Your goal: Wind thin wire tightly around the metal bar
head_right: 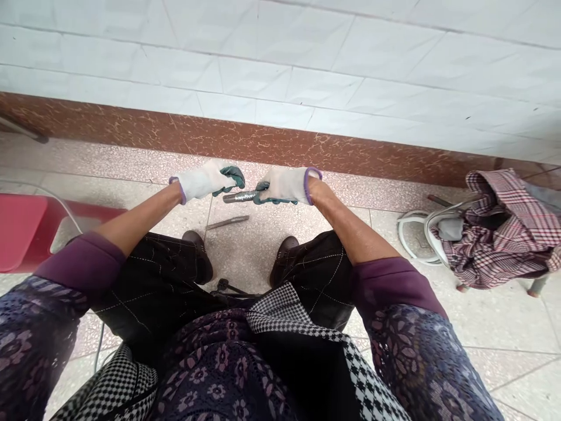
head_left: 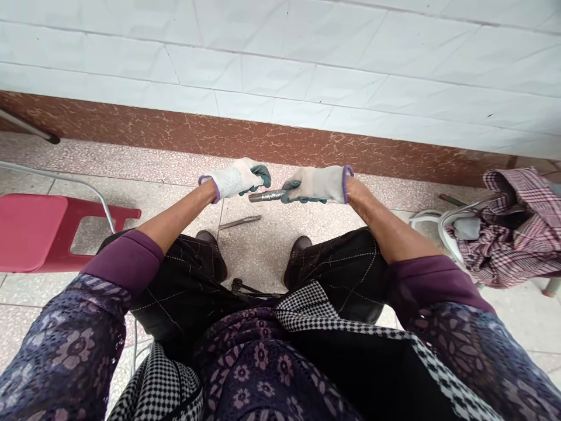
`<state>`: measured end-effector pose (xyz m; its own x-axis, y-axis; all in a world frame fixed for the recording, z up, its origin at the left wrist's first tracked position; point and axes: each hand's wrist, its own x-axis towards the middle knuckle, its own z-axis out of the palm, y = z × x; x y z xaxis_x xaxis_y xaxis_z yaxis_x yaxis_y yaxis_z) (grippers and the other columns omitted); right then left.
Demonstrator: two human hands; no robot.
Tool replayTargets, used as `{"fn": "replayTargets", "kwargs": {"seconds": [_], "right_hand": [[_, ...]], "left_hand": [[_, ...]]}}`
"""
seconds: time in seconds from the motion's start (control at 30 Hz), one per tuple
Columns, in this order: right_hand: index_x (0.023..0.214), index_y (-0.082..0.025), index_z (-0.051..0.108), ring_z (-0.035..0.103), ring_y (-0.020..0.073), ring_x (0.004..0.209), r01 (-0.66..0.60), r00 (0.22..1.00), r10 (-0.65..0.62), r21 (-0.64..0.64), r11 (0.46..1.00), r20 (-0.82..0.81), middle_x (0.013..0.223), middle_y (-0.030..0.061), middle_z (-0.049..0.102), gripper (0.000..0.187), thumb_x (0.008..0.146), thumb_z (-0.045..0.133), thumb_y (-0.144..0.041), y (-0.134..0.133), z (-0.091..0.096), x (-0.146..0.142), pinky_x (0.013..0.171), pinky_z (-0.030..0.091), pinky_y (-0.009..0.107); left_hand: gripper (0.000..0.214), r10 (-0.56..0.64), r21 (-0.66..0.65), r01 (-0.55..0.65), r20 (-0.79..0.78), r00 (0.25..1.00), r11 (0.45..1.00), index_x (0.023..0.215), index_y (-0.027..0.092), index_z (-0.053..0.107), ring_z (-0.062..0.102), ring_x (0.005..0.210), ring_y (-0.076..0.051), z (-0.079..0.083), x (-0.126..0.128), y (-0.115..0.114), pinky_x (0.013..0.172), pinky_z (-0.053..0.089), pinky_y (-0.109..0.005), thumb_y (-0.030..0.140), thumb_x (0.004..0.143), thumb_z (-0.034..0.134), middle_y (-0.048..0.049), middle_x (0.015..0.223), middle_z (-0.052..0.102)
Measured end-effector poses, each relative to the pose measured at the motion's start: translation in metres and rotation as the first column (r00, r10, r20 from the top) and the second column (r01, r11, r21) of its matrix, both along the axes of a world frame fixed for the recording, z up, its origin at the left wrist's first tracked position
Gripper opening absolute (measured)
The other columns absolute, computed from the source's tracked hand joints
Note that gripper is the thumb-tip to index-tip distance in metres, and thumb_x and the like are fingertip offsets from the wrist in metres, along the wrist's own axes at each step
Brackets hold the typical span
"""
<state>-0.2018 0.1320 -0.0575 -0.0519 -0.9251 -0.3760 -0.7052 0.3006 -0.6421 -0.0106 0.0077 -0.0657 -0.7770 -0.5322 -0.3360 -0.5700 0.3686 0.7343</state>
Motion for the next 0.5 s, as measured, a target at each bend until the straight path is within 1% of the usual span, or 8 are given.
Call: {"fn": "replayTargets", "kwargs": {"seconds": [0.07, 0.13, 0.23, 0.3, 0.37, 0.4, 0.47, 0.5], "right_hand": [[0.087, -0.023, 0.077, 0.06, 0.021, 0.06, 0.004, 0.996, -0.003, 0.007, 1.0, -0.087, 0.061, 0.0022, 0.062, 0.023, 0.077, 0.077, -0.044, -0.005, -0.006, 0.002, 0.049, 0.044, 0.03], [0.09, -0.022, 0.077, 0.063, 0.0221, 0.068, 0.007, 0.983, -0.006, 0.002, 1.0, -0.181, 0.068, 0.0046, 0.065, 0.025, 0.08, 0.074, -0.044, -0.012, -0.009, 0.002, 0.057, 0.046, 0.032], [0.102, -0.019, 0.075, 0.062, 0.0219, 0.077, -0.031, 0.917, 0.011, -0.042, 0.999, -0.399, 0.083, 0.0085, 0.068, 0.032, 0.09, 0.063, -0.046, -0.02, -0.004, -0.004, 0.065, 0.045, 0.034], [0.106, -0.019, 0.072, 0.06, 0.0212, 0.076, -0.035, 0.873, -0.01, -0.084, 0.996, -0.488, 0.088, 0.0093, 0.067, 0.034, 0.094, 0.056, -0.046, -0.022, 0.002, -0.008, 0.066, 0.042, 0.034], [0.101, -0.019, 0.071, 0.056, 0.0191, 0.072, 0.007, 0.888, -0.071, -0.142, 0.99, -0.455, 0.084, 0.0077, 0.065, 0.03, 0.095, 0.056, -0.044, -0.02, 0.008, -0.011, 0.064, 0.041, 0.033], [0.098, -0.018, 0.071, 0.054, 0.0173, 0.069, 0.048, 0.914, -0.114, -0.177, 0.983, -0.39, 0.08, 0.0062, 0.062, 0.027, 0.095, 0.057, -0.042, -0.018, 0.01, -0.01, 0.061, 0.041, 0.032], [0.094, -0.017, 0.069, 0.049, 0.0136, 0.061, 0.143, 0.971, -0.182, -0.233, 0.962, -0.154, 0.073, 0.0033, 0.057, 0.023, 0.095, 0.058, -0.038, -0.013, 0.013, -0.006, 0.054, 0.04, 0.029], [0.095, -0.016, 0.068, 0.046, 0.0122, 0.057, 0.192, 0.98, -0.2, -0.243, 0.951, -0.006, 0.07, 0.0023, 0.055, 0.022, 0.094, 0.058, -0.036, -0.01, 0.015, -0.003, 0.049, 0.039, 0.027]], "left_hand": [[0.023, 0.014, -0.005, -0.014, 0.007, 1.0, 1.0, 0.094, 0.013, 0.076, 0.042, 0.049, -0.008, 0.001, -0.001, 0.004, 0.047, 0.029, -0.025, 0.009, 0.08, 0.059, -0.0003, 0.062, 0.056], [0.019, 0.048, 0.023, -0.048, -0.018, 0.999, 0.999, 0.095, 0.013, 0.075, 0.041, 0.048, -0.007, 0.002, -0.003, 0.007, 0.047, 0.029, -0.025, 0.011, 0.082, 0.06, 0.0001, 0.061, 0.054], [0.016, 0.112, 0.102, -0.102, -0.094, 0.989, 0.99, 0.097, 0.013, 0.075, 0.041, 0.047, -0.007, 0.004, -0.004, 0.011, 0.046, 0.029, -0.024, 0.016, 0.085, 0.064, -0.0007, 0.062, 0.057], [0.017, 0.143, 0.145, -0.121, -0.149, 0.978, 0.982, 0.099, 0.012, 0.076, 0.04, 0.046, -0.006, 0.006, -0.004, 0.012, 0.046, 0.029, -0.025, 0.017, 0.088, 0.064, -0.0014, 0.061, 0.057], [0.017, 0.157, 0.179, -0.122, -0.196, 0.968, 0.976, 0.1, 0.012, 0.076, 0.04, 0.046, -0.006, 0.008, -0.003, 0.012, 0.047, 0.03, -0.026, 0.017, 0.089, 0.065, -0.002, 0.061, 0.058], [0.017, 0.154, 0.197, -0.112, -0.212, 0.965, 0.974, 0.101, 0.012, 0.076, 0.04, 0.046, -0.007, 0.008, -0.002, 0.011, 0.047, 0.03, -0.026, 0.018, 0.09, 0.065, -0.0021, 0.061, 0.058], [0.017, 0.14, 0.228, -0.085, -0.236, 0.962, 0.97, 0.101, 0.011, 0.076, 0.04, 0.047, -0.007, 0.008, -0.002, 0.01, 0.047, 0.031, -0.026, 0.018, 0.091, 0.065, -0.002, 0.06, 0.058], [0.017, 0.132, 0.242, -0.071, -0.243, 0.961, 0.968, 0.101, 0.011, 0.076, 0.041, 0.047, -0.007, 0.007, -0.001, 0.01, 0.047, 0.032, -0.026, 0.018, 0.091, 0.064, -0.0019, 0.06, 0.058]]}}
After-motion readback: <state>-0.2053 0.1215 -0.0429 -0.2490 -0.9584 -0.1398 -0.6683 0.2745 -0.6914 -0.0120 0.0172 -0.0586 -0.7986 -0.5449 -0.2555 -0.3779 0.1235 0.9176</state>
